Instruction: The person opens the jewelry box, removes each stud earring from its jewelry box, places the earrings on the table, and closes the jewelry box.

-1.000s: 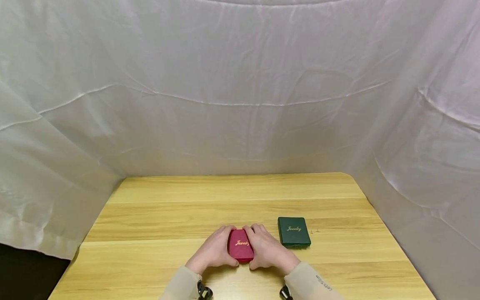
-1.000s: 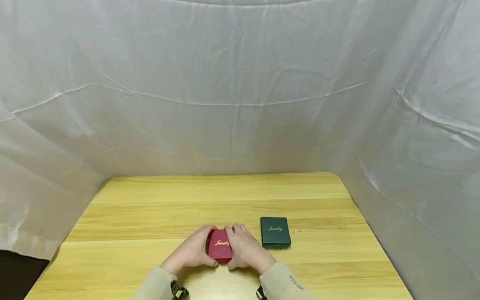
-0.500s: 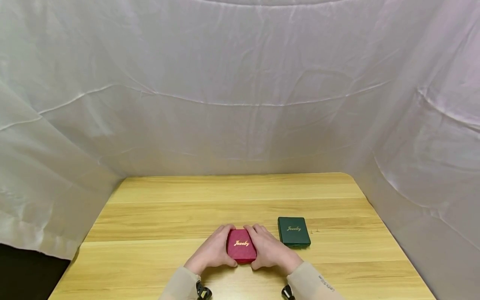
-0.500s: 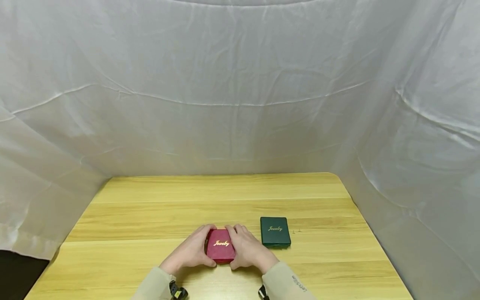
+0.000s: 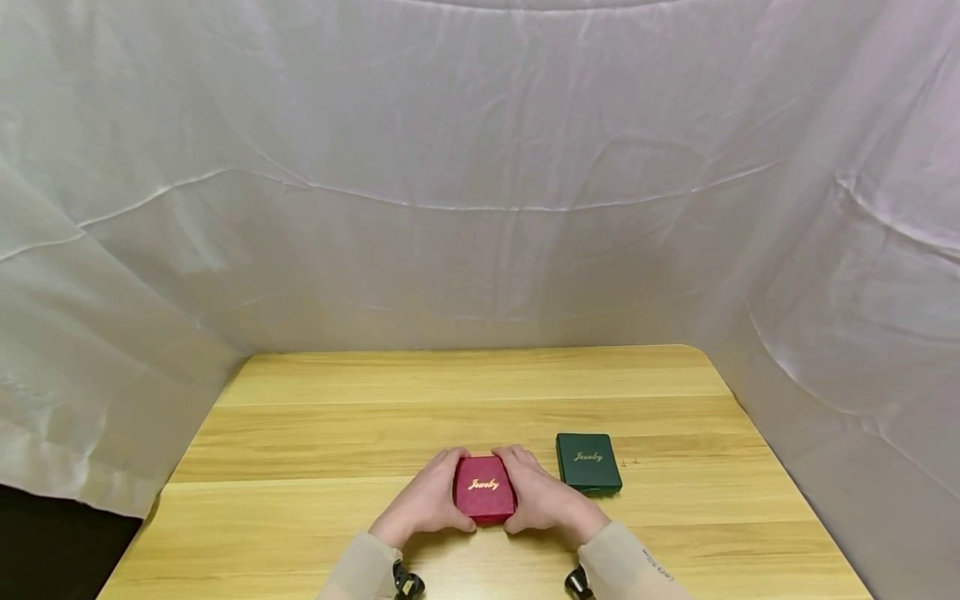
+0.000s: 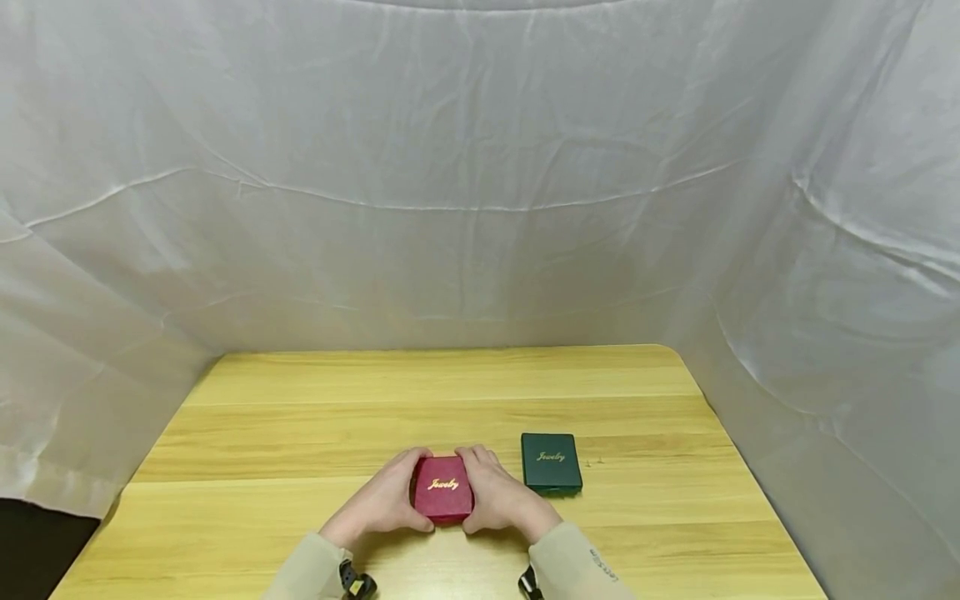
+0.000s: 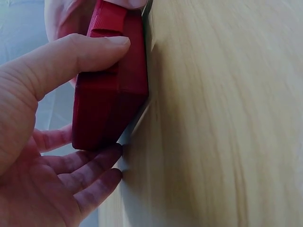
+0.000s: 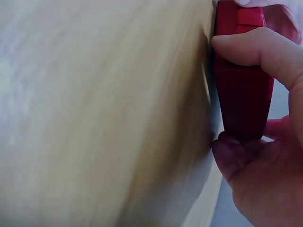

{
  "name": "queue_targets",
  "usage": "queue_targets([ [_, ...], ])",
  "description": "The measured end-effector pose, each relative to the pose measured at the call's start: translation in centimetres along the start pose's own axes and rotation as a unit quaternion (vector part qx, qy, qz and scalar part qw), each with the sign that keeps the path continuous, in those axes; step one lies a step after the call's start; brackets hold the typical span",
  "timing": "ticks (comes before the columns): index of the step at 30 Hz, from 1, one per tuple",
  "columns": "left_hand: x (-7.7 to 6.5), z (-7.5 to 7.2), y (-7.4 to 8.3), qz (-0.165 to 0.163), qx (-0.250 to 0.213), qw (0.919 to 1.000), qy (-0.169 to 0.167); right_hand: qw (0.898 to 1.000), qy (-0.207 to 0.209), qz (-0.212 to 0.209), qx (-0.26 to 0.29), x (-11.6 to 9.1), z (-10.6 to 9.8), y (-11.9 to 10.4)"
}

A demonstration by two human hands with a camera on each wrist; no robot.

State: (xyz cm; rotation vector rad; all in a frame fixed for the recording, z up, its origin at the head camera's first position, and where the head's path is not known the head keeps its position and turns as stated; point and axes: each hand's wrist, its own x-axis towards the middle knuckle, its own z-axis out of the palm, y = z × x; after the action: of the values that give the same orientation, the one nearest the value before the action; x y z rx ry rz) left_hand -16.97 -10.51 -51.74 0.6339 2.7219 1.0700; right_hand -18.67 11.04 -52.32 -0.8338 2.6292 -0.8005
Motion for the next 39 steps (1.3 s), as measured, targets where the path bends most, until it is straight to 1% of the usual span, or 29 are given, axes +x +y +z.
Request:
queue_targets([
  [7, -0.02, -0.03, -0.01, 0.014, -0.002, 0.9999, 0.005, 0.999, 0.001, -0.006, -0.034, 0.14, 0.1, 0.02],
  [14, -0.01, -0.04, -0.14, 0.017, -0.006, 0.9998, 0.006, 0.999, -0.003, -0.011, -0.047, 0.17, 0.1, 0.09],
  [22, 0.08, -0.23, -0.33, -0.004, -0.006, 1.0, -0.003, 0.998, -0.01, -0.012, -0.055, 0.12, 0.01, -0.1],
  [31, 0.3, -0.42, -0.27, 0.007, 0.016, 0.9998, -0.009, 0.996, -0.018, 0.006, -0.083, 0.1, 0.12, -0.62],
  [39, 0.04, -0.48, -0.11, 0.009, 0.008, 0.9996, -0.027, 0.997, -0.018, 0.005, -0.08, 0.03, 0.17, -0.42],
])
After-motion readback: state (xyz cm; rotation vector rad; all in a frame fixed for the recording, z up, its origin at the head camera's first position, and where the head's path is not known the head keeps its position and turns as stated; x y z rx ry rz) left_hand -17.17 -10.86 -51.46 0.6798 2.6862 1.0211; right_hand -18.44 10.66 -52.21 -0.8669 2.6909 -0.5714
